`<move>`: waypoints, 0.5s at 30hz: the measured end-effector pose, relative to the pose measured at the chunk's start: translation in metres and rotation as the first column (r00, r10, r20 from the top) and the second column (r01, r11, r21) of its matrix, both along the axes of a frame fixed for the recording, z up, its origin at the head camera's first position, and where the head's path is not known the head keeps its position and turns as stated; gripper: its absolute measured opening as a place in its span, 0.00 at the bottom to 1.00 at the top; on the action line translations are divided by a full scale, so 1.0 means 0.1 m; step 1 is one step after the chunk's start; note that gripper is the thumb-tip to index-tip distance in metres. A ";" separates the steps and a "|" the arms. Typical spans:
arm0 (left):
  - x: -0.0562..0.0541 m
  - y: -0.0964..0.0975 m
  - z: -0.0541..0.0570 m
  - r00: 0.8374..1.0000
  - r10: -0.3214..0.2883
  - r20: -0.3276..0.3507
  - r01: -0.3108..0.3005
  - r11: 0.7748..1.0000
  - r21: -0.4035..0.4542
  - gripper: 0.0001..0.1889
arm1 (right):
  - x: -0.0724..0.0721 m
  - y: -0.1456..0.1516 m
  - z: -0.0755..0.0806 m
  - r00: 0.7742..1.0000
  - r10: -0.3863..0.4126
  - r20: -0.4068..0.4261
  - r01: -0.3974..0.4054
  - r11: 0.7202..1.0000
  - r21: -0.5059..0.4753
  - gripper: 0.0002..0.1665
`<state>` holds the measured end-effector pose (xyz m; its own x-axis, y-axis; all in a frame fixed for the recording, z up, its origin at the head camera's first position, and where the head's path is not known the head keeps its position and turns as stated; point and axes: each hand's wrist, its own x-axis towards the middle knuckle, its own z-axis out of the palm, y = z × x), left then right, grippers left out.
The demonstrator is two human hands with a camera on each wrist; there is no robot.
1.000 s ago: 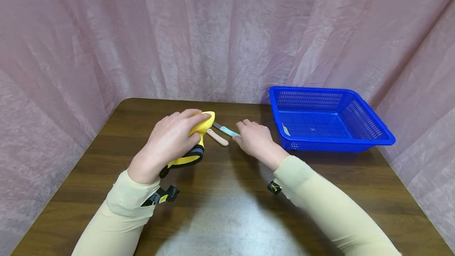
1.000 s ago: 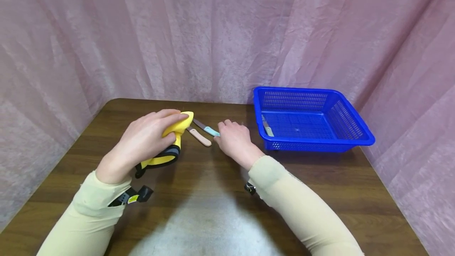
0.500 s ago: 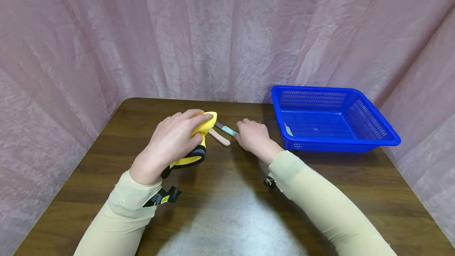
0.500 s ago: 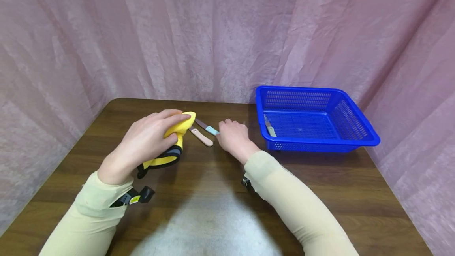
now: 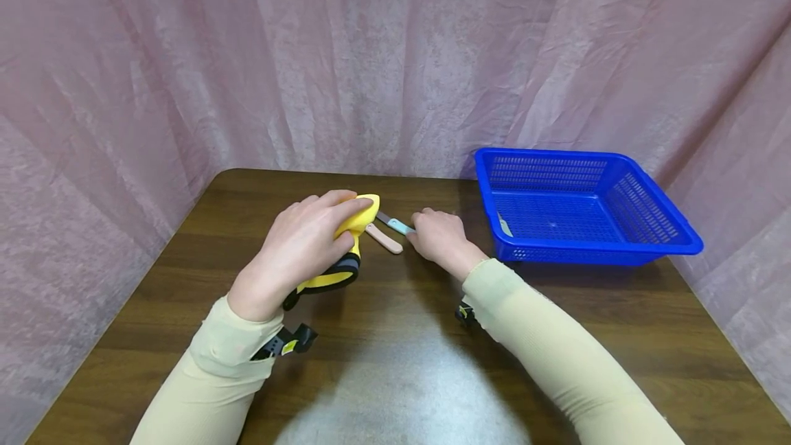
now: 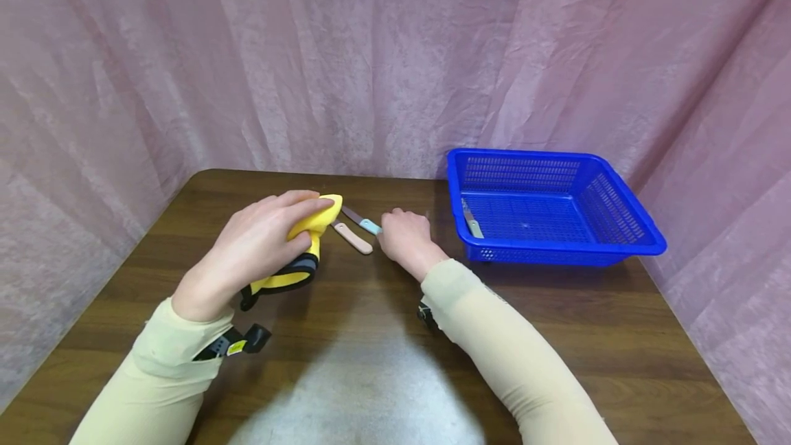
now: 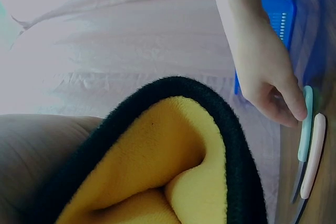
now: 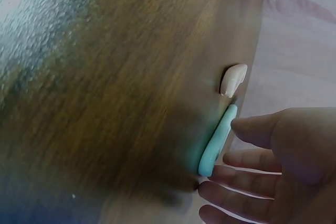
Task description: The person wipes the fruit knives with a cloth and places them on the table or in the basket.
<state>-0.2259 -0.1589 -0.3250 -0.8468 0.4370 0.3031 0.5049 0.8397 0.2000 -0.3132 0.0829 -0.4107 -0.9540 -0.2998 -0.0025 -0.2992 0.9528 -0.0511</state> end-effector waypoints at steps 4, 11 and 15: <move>0.00 0.01 0.00 1.000 -0.002 -0.004 0.002 1.000 -0.003 0.33 | -0.02 0.00 -0.01 1.000 0.006 -0.001 -0.006 1.000 -0.008 0.13; 0.00 0.01 0.00 1.000 -0.007 -0.011 0.007 1.000 -0.005 0.33 | -0.05 -0.02 -0.03 1.000 0.015 -0.005 -0.015 1.000 -0.026 0.14; 0.00 0.01 0.00 1.000 -0.009 -0.014 0.009 1.000 -0.005 0.33 | -0.06 -0.03 -0.05 1.000 0.020 0.001 -0.020 0.999 -0.031 0.16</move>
